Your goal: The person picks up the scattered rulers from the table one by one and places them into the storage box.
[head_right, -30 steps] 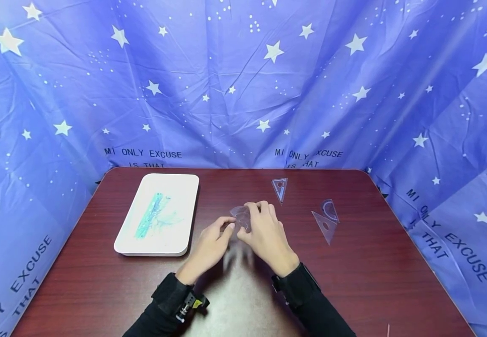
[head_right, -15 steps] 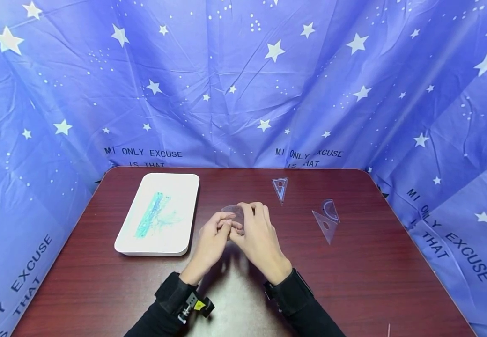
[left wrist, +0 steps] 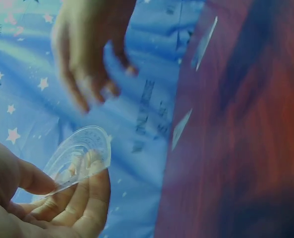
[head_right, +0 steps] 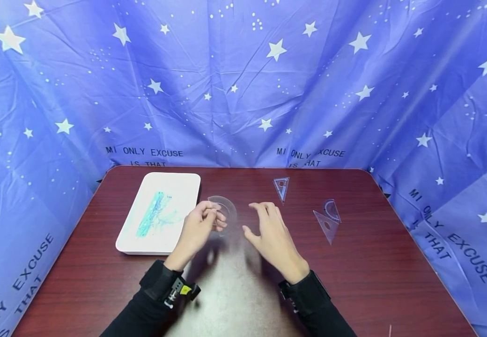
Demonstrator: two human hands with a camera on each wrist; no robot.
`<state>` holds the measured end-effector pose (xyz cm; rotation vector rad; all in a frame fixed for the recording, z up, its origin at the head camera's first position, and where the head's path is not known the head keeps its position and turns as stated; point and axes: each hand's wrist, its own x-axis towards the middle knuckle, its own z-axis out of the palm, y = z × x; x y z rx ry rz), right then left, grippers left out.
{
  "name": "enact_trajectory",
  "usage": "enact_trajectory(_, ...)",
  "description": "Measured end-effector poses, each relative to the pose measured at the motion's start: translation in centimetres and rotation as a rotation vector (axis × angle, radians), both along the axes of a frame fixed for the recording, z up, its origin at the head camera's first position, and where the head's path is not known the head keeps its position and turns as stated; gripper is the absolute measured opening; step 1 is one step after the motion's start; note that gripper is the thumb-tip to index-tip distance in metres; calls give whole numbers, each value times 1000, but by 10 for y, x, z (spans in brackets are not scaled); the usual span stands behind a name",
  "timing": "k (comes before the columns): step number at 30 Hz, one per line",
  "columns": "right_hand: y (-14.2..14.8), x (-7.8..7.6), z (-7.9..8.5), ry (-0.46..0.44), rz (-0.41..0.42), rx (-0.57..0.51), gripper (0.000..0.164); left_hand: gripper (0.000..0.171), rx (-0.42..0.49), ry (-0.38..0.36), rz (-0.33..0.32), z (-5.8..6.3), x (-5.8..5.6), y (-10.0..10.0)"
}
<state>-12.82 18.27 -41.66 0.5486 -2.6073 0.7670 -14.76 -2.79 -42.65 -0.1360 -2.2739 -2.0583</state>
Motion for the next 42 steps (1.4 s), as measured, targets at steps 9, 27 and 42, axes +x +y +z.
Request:
enact_trajectory(9, 45, 2, -6, -114, -74, 86, 54, 23, -346, 11, 123, 21, -31, -48)
enact_trajectory(27, 104, 13, -10, -323, -128, 177, 54, 39, -996, -30, 21, 1, -87, -138)
enact_trajectory(42, 117, 17, -14, -437, -96, 243, 59, 31, -1117, -13, 64, -98, -147, -179)
